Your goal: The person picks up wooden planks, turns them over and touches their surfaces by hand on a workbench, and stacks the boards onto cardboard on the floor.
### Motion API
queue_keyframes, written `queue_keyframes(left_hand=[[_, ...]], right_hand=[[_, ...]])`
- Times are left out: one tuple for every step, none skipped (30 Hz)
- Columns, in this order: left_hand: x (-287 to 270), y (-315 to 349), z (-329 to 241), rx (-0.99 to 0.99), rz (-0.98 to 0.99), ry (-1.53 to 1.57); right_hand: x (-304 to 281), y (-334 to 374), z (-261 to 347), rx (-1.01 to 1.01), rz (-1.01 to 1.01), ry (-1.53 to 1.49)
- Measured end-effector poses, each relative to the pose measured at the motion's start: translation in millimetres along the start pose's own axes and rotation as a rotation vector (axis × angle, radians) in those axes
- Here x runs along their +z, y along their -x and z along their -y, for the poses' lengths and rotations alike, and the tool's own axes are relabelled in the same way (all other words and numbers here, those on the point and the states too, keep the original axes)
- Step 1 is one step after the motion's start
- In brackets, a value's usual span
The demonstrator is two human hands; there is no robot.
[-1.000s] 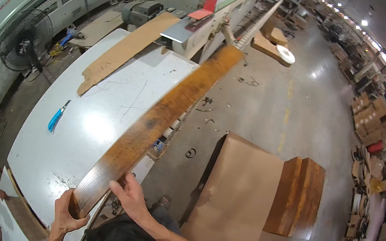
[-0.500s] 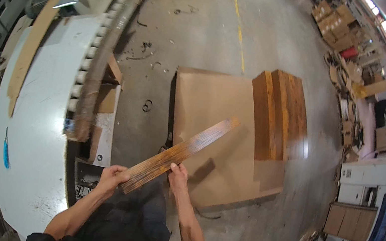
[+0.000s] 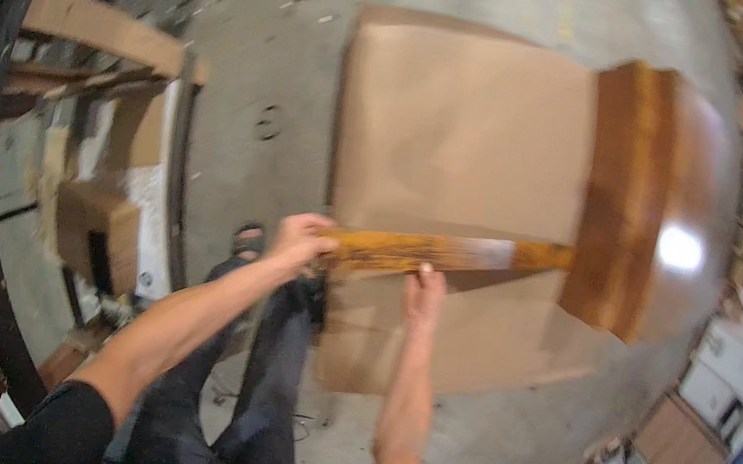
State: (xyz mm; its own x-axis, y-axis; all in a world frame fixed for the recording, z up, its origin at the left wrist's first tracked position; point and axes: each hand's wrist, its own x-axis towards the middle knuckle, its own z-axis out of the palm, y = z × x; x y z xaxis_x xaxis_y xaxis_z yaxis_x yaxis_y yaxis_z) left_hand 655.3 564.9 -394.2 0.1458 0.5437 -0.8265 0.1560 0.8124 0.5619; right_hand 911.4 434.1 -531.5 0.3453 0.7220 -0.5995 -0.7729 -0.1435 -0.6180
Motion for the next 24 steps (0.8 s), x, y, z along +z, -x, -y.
queue_keyframes(left_hand=[[-6.4, -38.2, 27.5, 0.034, -0.112, 0.04], [-20.5, -68.2, 46.6, 0.015, -0.161, 0.034], [-32.6, -89.7, 64.9, -0.007, -0.205, 0.034], [-31.8, -104.2, 83.4, 0.006, -0.173, 0.065], [-20.0, -115.6, 98.9, 0.017, -0.135, 0.107], [-17.7, -130.1, 90.5, -0.001, -0.098, 0.094], [-20.2, -153.1, 97.8, 0.002, -0.108, 0.096], [-34.5, -172.5, 115.3, 0.025, -0.146, 0.087], [-35.3, -184.8, 125.8, 0.044, -0.157, 0.085], [-42.1, -194.6, 134.0, 0.029, -0.129, 0.111], [-36.4, -197.8, 139.4, 0.016, -0.113, 0.121], [-30.9, -199.7, 142.9, 0.013, -0.084, 0.096], [-26.2, -200.4, 144.9, 0.013, -0.052, 0.071], [-33.2, -206.2, 156.7, 0.024, -0.083, 0.052], [-38.9, -201.9, 162.3, 0.019, -0.062, 0.114], [-34.2, -204.0, 163.6, 0.021, -0.094, 0.015], [-38.4, -206.3, 164.8, 0.032, -0.058, 0.061], [-37.8, -209.3, 165.0, 0.042, -0.014, 0.111], [-38.1, -208.4, 162.5, -0.001, 0.002, 0.203], [-50.5, -208.2, 164.2, 0.01, -0.002, 0.208], [-61.1, -207.0, 163.1, 0.023, -0.02, 0.207], [-58.7, -204.2, 160.1, 0.027, 0.003, 0.211], [-59.9, -199.6, 156.1, -0.008, -0.001, 0.204], [-56.5, -195.9, 152.2, -0.044, -0.002, 0.199]], right_hand=[[-7.0, -18.2, -15.7, 0.128, -0.092, 0.059], [0.8, -30.9, -38.9, 0.148, -0.144, 0.025], [8.6, -40.5, -56.1, 0.166, -0.201, 0.002], [-4.0, -46.2, -62.5, 0.189, -0.255, 0.038], [-22.3, -52.0, -60.4, 0.207, -0.311, 0.087], [-19.0, -67.1, -64.2, 0.166, -0.227, 0.084], [-14.5, -78.9, -68.7, 0.171, -0.219, 0.084], [-4.1, -84.2, -80.5, 0.177, -0.17, 0.088], [-8.8, -86.7, -82.6, 0.164, -0.139, 0.103], [-11.2, -89.1, -83.4, 0.186, -0.116, 0.122], [-21.2, -89.9, -77.9, 0.182, -0.133, 0.137], [-29.4, -89.7, -71.5, 0.228, -0.128, 0.177], [-36.2, -88.8, -64.4, 0.271, -0.123, 0.217], [-27.4, -87.7, -69.5, 0.252, -0.088, 0.186], [-14.8, -83.1, -77.1, 0.252, -0.126, 0.184], [-22.5, -83.8, -75.4, 0.245, -0.14, 0.2], [-32.4, -84.9, -80.0, 0.234, -0.163, 0.194], [-44.7, -87.4, -81.3, 0.213, -0.188, 0.183], [-53.8, -88.0, -83.9, 0.205, -0.208, 0.163], [-44.8, -90.4, -91.4, 0.25, -0.165, 0.136], [-33.1, -92.8, -96.3, 0.304, -0.112, 0.101], [-30.3, -92.3, -92.0, 0.284, -0.121, 0.108], [-25.7, -91.0, -89.9, 0.291, -0.095, 0.084], [-26.3, -89.6, -86.6, 0.296, -0.072, 0.063]])
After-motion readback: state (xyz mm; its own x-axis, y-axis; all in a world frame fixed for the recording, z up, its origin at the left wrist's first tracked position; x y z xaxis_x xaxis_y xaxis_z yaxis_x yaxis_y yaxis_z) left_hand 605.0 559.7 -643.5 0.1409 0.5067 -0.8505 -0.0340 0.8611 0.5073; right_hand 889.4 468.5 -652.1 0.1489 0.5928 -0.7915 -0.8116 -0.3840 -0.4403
